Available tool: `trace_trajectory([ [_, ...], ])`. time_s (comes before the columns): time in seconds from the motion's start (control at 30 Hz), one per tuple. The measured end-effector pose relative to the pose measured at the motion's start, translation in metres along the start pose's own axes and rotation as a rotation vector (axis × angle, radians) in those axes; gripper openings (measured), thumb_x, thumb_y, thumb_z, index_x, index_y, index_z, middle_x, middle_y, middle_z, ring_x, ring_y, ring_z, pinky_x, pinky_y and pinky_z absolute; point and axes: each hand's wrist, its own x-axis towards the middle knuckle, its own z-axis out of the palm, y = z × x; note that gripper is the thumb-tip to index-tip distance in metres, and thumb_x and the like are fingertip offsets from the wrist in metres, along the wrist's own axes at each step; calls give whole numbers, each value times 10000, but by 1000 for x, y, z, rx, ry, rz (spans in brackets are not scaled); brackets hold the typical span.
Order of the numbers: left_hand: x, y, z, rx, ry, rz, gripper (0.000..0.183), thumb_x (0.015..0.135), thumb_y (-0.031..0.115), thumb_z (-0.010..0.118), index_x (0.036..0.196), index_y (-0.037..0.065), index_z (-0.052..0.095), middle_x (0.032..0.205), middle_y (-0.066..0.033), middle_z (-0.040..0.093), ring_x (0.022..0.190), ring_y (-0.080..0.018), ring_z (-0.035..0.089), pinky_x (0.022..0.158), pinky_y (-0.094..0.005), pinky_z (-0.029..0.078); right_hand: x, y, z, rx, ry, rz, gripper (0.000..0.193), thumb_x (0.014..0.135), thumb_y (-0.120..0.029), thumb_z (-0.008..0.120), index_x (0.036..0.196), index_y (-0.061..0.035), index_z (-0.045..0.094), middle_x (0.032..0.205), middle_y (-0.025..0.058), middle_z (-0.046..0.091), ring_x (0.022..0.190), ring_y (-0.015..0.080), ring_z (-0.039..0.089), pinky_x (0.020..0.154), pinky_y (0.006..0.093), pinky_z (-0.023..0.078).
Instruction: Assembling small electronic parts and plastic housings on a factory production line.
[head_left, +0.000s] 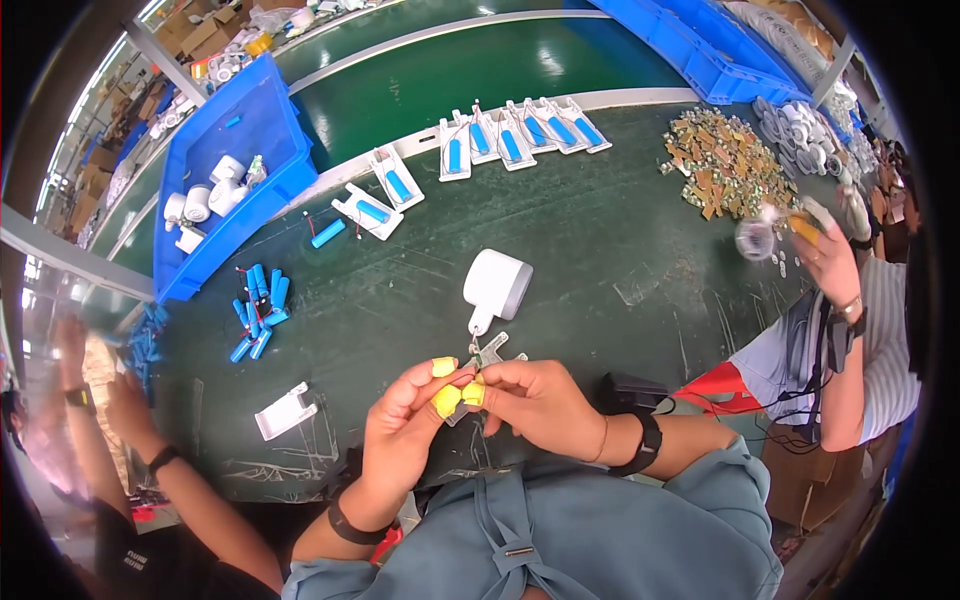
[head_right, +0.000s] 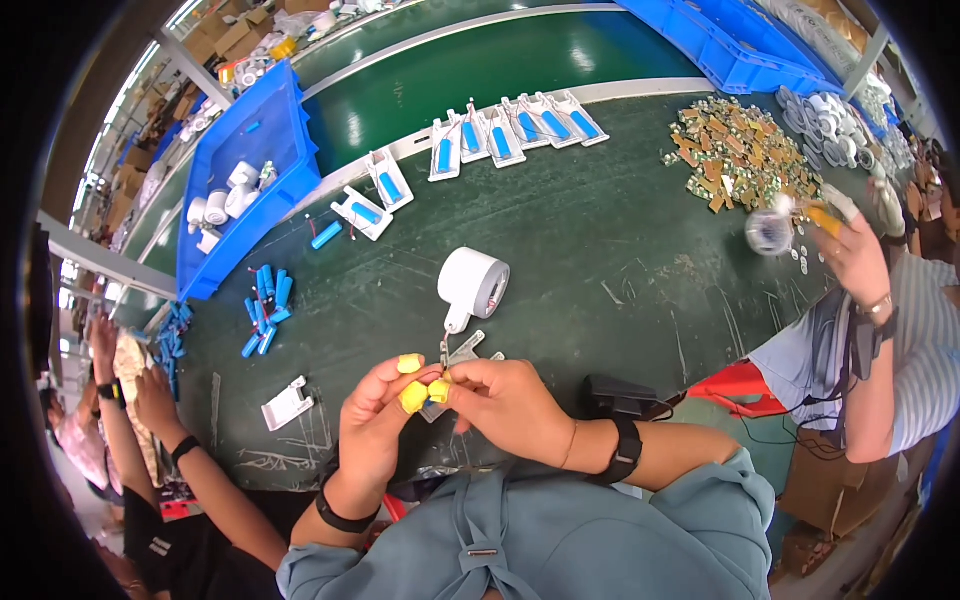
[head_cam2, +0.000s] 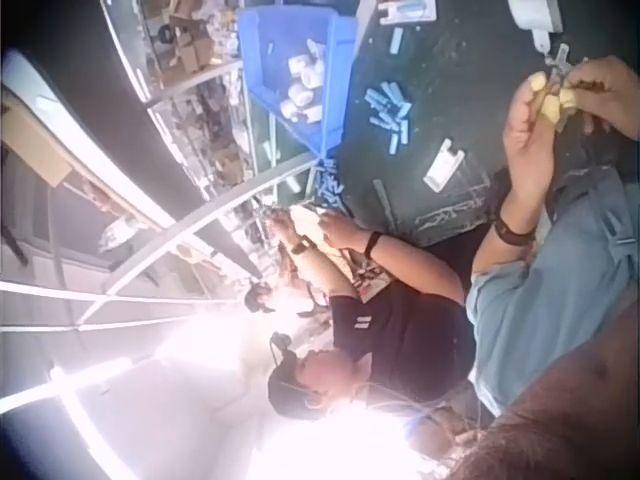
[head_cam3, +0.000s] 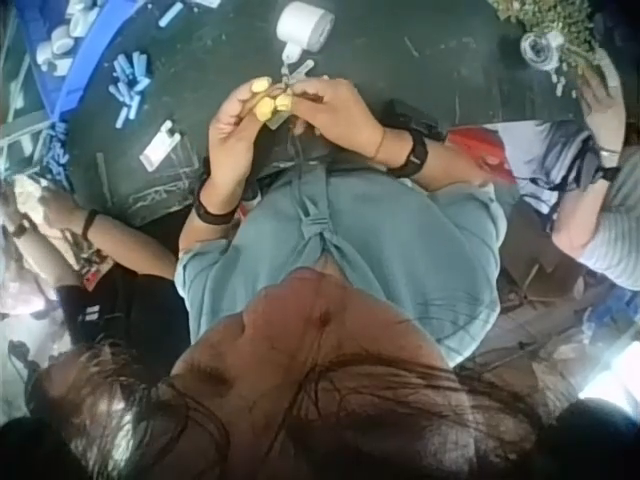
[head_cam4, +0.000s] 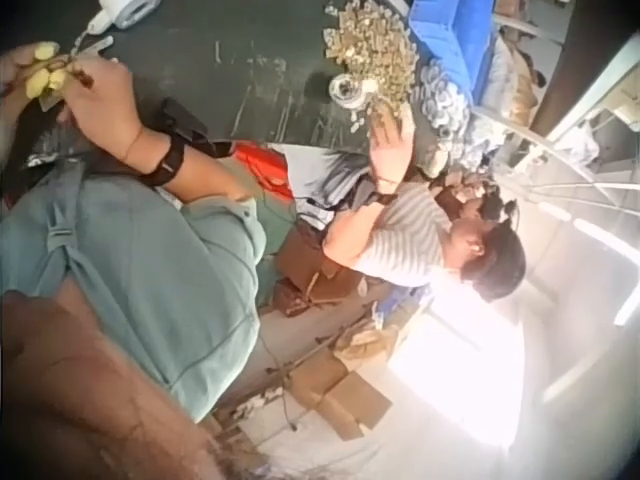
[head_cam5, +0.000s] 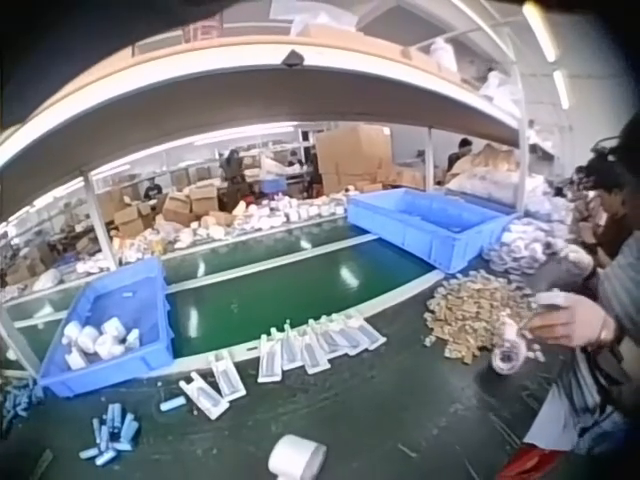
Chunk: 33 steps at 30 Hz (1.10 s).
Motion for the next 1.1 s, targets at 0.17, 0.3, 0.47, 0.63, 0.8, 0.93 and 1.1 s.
trace_trajectory([
  [0.17, -7, -7, -9, 281, -45, 184, 324, 939, -28, 540, 1263, -24, 524, 1212, -166, 644, 1112, -201, 609, 954, -308, 475, -7, -1, -2, 356, -69, 162, 158, 962, -117, 580, 1080, -38, 651, 910, 16, 672, 705, 77, 648, 531, 192, 470],
  [0.3, -9, 12, -13, 1052, 12, 628, 367, 824, -99, 557, 1183, -21, 569, 1178, -172, 656, 1101, -269, 630, 853, -299, 507, -13, 5, -15, -242, 11, -80, 165, 907, -99, 614, 1051, -24, 646, 857, 60, 674, 687, 128, 653, 542, 255, 485],
  [0.47, -11, 18, 15, 1000, -246, 610, 329, 806, -79, 589, 1126, -4, 583, 1071, -173, 667, 791, -252, 699, 682, -312, 555, -16, 6, -13, -765, 68, -542, 158, 824, -51, 621, 980, -34, 640, 790, 107, 636, 675, 254, 639, 550, 354, 496],
  [0.63, -6, 3, -6, 918, -243, 367, 290, 840, -29, 630, 1126, 4, 594, 965, -132, 675, 791, -201, 696, 656, -287, 553, -25, -11, -14, -824, 11, -486, 59, 829, -68, 596, 884, -47, 602, 768, 108, 628, 673, 315, 621, 572, 417, 506],
  [0.8, -2, 1, -19, 536, -241, -8, 162, 870, -51, 614, 1022, -4, 650, 937, -37, 674, 793, -58, 627, 663, -208, 501, -19, -20, -20, -834, -76, -455, 115, 818, -90, 617, 913, -30, 592, 743, 98, 629, 646, 276, 636, 544, 370, 507],
  [0.93, 4, 1, -35, 431, -55, -40, 194, 848, -88, 606, 1019, -8, 650, 930, 4, 652, 763, -12, 551, 663, -160, 436, 13, -39, -41, -309, -42, -11, 210, 889, -178, 605, 918, 28, 576, 694, 79, 662, 604, 133, 669, 515, 268, 502],
  [1.1, 19, 14, -28, 973, 51, 384, 216, 709, -37, 673, 912, 37, 674, 837, -24, 634, 864, -157, 576, 804, -296, 463, 41, -36, -32, -235, -256, 270, 191, 929, -152, 567, 1004, 23, 588, 863, 87, 679, 672, 128, 667, 520, 225, 495],
])
